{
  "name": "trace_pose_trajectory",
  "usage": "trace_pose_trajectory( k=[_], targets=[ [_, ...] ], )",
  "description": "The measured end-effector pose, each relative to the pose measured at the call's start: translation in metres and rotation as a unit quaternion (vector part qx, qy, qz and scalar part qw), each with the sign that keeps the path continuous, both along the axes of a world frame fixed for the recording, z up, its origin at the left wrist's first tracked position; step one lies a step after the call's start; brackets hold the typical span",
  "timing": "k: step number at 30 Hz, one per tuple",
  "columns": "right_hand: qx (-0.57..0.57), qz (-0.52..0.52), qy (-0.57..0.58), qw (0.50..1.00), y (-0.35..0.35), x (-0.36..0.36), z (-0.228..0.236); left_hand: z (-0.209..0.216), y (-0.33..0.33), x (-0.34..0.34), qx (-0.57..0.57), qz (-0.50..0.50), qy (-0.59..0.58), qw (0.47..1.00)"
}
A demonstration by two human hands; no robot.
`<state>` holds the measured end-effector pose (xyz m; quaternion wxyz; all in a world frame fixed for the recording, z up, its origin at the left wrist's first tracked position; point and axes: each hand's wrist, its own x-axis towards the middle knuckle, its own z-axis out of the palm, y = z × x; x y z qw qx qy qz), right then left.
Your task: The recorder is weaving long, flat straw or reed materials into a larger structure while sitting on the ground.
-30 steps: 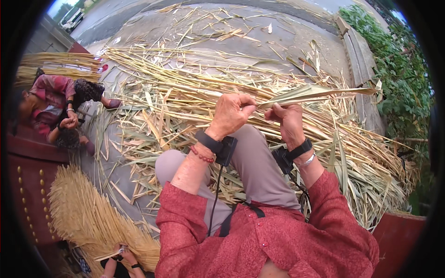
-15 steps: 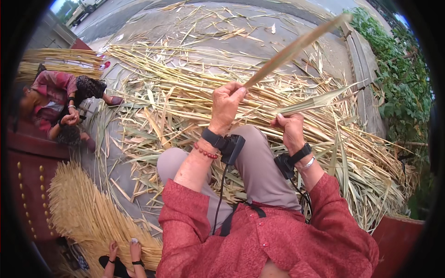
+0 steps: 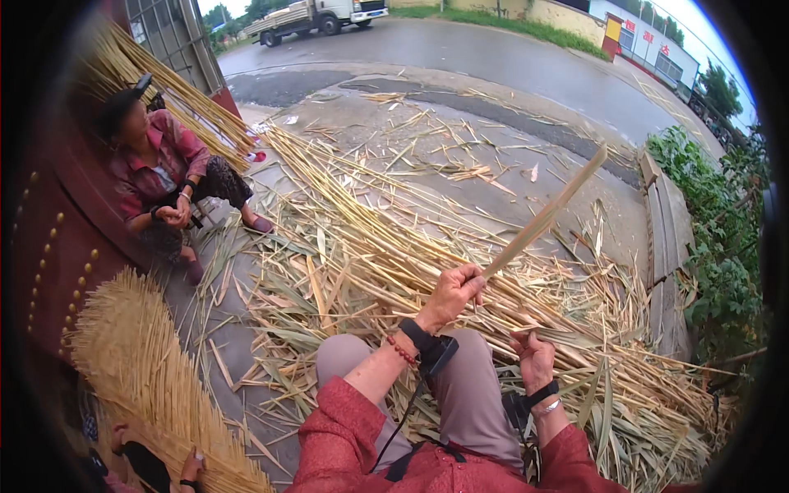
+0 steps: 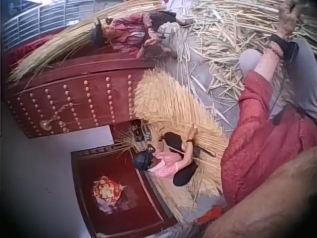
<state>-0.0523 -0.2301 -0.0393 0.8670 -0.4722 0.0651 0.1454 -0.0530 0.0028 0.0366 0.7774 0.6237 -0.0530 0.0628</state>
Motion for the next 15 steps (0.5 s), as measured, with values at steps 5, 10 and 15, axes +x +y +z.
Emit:
trace_pose_trajectory(
  k=[5, 10, 15],
  targets=[
    [0.121, 0.063, 0.03, 0.99, 0.003, 0.023, 0.024, -0.002, -0.003, 0.001, -0.012, -0.018, 0.012, 1.0],
    [0.258, 0.135, 0.024, 0.956, 0.024, 0.017, 0.055, -0.009, 0.004, 0.009, -0.064, 0.04, 0.007, 0.997],
    [0.106, 0.157, 0.057, 0.98, 0.027, 0.01, 0.063, 0.004, 0.017, 0.013, -0.189, 0.157, 0.036, 0.969]
  ],
)
